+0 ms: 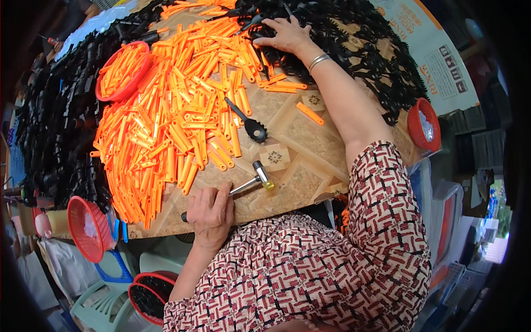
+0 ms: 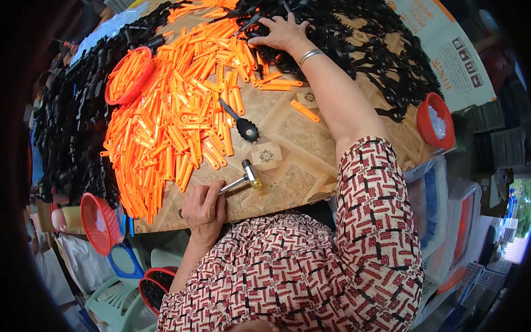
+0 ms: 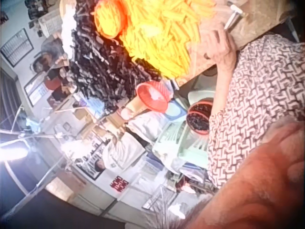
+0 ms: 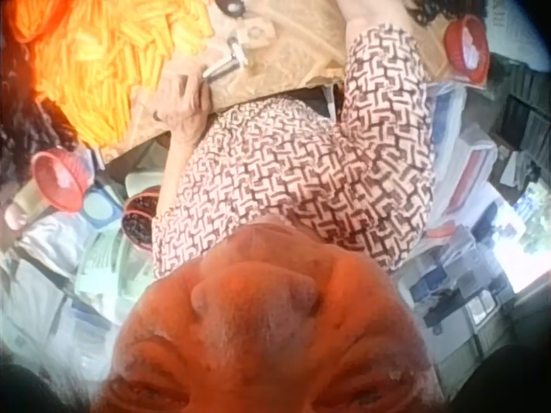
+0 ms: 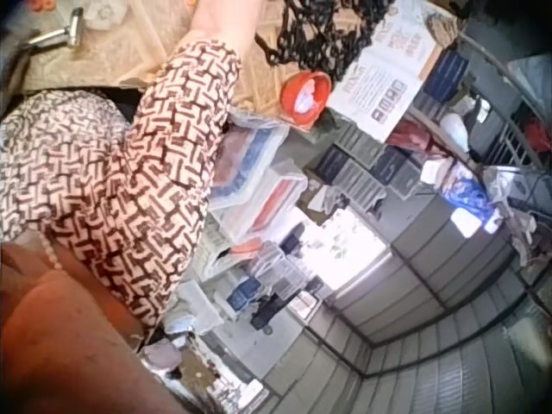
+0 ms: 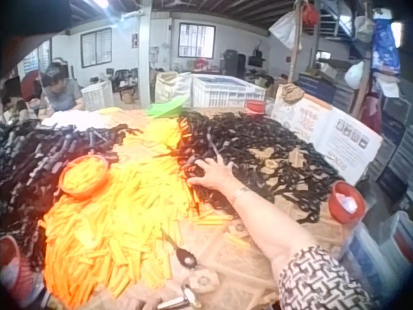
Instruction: The person assembles orange plastic handles with black plastic heads on a wooden workbench. They insert the handle into the head and use a small hammer to secure the connection. The person handles the parts one at a time, repeatedly picking up components and striking them together.
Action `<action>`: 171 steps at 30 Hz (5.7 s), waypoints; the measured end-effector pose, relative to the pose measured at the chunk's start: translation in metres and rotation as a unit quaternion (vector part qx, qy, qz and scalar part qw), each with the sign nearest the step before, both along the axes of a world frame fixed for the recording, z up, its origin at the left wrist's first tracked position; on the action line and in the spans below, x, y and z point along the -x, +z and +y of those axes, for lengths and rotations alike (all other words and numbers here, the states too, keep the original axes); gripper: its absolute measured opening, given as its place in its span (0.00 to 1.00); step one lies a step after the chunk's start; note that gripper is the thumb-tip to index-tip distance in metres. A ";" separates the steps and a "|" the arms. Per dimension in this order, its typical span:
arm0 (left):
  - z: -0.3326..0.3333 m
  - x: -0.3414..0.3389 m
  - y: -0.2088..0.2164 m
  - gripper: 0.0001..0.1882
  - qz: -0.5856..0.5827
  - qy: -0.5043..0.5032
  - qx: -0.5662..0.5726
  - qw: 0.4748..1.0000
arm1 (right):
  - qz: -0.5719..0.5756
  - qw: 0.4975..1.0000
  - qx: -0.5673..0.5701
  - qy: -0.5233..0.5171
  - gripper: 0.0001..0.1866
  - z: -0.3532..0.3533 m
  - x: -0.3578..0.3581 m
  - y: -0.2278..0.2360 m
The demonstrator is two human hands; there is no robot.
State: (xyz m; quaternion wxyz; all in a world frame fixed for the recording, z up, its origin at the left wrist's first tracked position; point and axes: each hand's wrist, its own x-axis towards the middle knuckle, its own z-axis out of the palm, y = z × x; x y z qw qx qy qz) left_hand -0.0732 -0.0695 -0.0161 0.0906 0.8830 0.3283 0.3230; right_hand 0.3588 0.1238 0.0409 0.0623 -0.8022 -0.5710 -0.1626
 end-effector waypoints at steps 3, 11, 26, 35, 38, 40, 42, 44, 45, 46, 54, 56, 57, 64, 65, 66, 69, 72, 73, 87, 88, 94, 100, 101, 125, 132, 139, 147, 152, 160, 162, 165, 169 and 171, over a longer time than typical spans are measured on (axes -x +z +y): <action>-0.008 -0.001 0.011 0.18 -0.009 -0.006 0.015 1.000 | -0.005 1.000 0.005 0.029 0.46 -0.015 -0.005 0.006; -0.007 0.001 0.022 0.20 0.009 -0.037 0.023 0.999 | 0.121 0.963 0.147 0.193 0.38 -0.117 0.002 0.070; 0.003 0.017 0.029 0.18 -0.024 -0.021 0.059 0.998 | -0.165 0.969 0.058 0.173 0.46 0.288 -0.082 -0.006; -0.003 0.020 0.042 0.17 0.021 0.006 0.100 0.995 | -0.150 0.964 0.211 0.062 0.52 0.225 -0.022 -0.003; 0.003 0.016 0.033 0.17 -0.016 0.001 0.086 0.996 | -0.153 0.958 0.209 0.124 0.46 0.171 0.009 0.006; 0.004 0.016 0.026 0.17 -0.027 -0.001 0.079 0.997 | -0.130 0.950 0.216 0.185 0.44 0.141 0.015 0.010; 0.002 0.018 0.042 0.17 -0.025 -0.006 0.086 0.996 | -0.112 0.936 0.230 0.240 0.40 0.104 0.012 0.010; -0.002 0.013 0.043 0.16 -0.038 0.016 0.077 0.996 | -0.082 0.910 0.280 0.293 0.36 0.082 0.021 0.042; -0.004 0.012 0.041 0.15 -0.046 0.023 0.075 0.996 | -0.052 0.892 0.319 0.317 0.34 0.072 0.015 0.048; -0.003 0.012 0.038 0.15 -0.048 0.020 0.073 0.996 | -0.052 0.884 0.335 0.320 0.33 0.058 0.015 0.054; 0.005 0.013 0.012 0.12 -0.044 0.030 0.030 0.998 | -0.060 0.880 0.307 0.358 0.24 -0.058 0.054 0.074; 0.010 0.015 0.003 0.11 -0.031 0.036 0.025 0.999 | -0.096 0.895 0.186 0.393 0.23 -0.085 0.050 0.057; 0.011 0.017 -0.004 0.12 -0.029 0.038 0.021 0.999 | -0.095 0.903 0.123 0.400 0.23 -0.098 0.057 0.050; 0.033 0.034 0.001 0.14 0.001 0.034 0.010 0.999 | -0.004 0.954 0.014 0.299 0.27 -0.266 0.112 0.040; 0.043 0.040 0.005 0.13 0.004 0.027 0.017 0.999 | 0.009 0.960 0.005 0.281 0.30 -0.287 0.112 0.032; 0.051 0.044 0.006 0.13 0.023 0.022 0.008 0.999 | 0.015 0.964 0.007 0.265 0.32 -0.303 0.111 0.022; 0.083 0.043 0.000 0.10 0.053 0.021 -0.020 0.998 | 0.023 0.972 0.010 0.234 0.33 -0.329 0.110 -0.010; 0.133 0.023 -0.020 0.07 0.057 0.070 -0.069 0.994 | -0.011 0.978 0.006 0.210 0.34 -0.329 0.115 -0.036; 0.150 0.015 -0.023 0.07 0.064 0.097 -0.072 0.991 | -0.028 0.979 0.008 0.199 0.34 -0.329 0.116 -0.040; 0.267 -0.005 0.002 0.15 -0.228 0.166 0.469 0.837 | 0.029 0.984 -0.010 0.176 0.34 -0.333 0.118 -0.035; 0.257 -0.007 0.008 0.13 -0.250 0.145 0.483 0.827 | 0.030 0.984 -0.004 0.174 0.34 -0.333 0.119 -0.033; 0.272 -0.033 0.030 0.12 -0.270 -0.038 0.479 0.834 | 0.040 0.985 0.015 0.169 0.34 -0.332 0.122 -0.029; 0.356 -0.099 0.068 0.27 -0.174 0.033 0.495 0.850 | 0.070 0.982 0.026 0.172 0.32 -0.326 0.121 -0.021; 0.383 -0.106 0.060 0.28 -0.120 0.037 0.515 0.848 | 0.074 0.982 0.033 0.171 0.31 -0.324 0.121 -0.017; 0.591 -0.284 -0.062 0.16 0.197 0.066 -0.037 0.978 | 0.099 0.980 0.100 0.139 0.28 -0.326 0.111 -0.018; 0.419 -0.190 -0.019 0.18 0.107 -0.117 0.114 0.981 | 0.114 0.981 0.042 0.150 0.30 -0.321 0.119 -0.010; 0.344 -0.150 0.010 0.25 0.149 -0.286 0.179 0.930 | 0.096 0.984 0.013 0.150 0.30 -0.325 0.121 -0.014; 0.325 -0.119 0.088 0.19 0.183 -0.208 -0.007 0.961 | 0.064 0.987 -0.027 0.147 0.31 -0.327 0.121 -0.025; 0.397 -0.129 0.033 0.26 0.153 0.037 0.057 0.986 | 0.049 0.986 -0.039 0.154 0.31 -0.325 0.121 -0.027; 0.324 -0.171 0.026 0.24 0.222 -0.043 0.056 0.973 | 0.049 0.986 -0.031 0.155 0.32 -0.328 0.115 -0.034; 0.291 -0.158 0.045 0.23 0.219 -0.100 0.065 0.968 | 0.042 0.987 -0.035 0.149 0.32 -0.325 0.114 -0.041; 0.249 -0.110 0.071 0.21 0.113 -0.117 0.168 0.972 | 0.045 0.986 -0.041 0.158 0.31 -0.316 0.106 -0.047; 0.196 -0.025 0.076 0.19 -0.022 -0.085 0.090 0.992 | 0.092 0.981 -0.050 0.165 0.25 -0.294 0.094 -0.042; 0.162 0.015 0.057 0.18 -0.044 -0.030 0.090 0.995 | 0.147 0.974 -0.059 0.161 0.23 -0.278 0.087 -0.045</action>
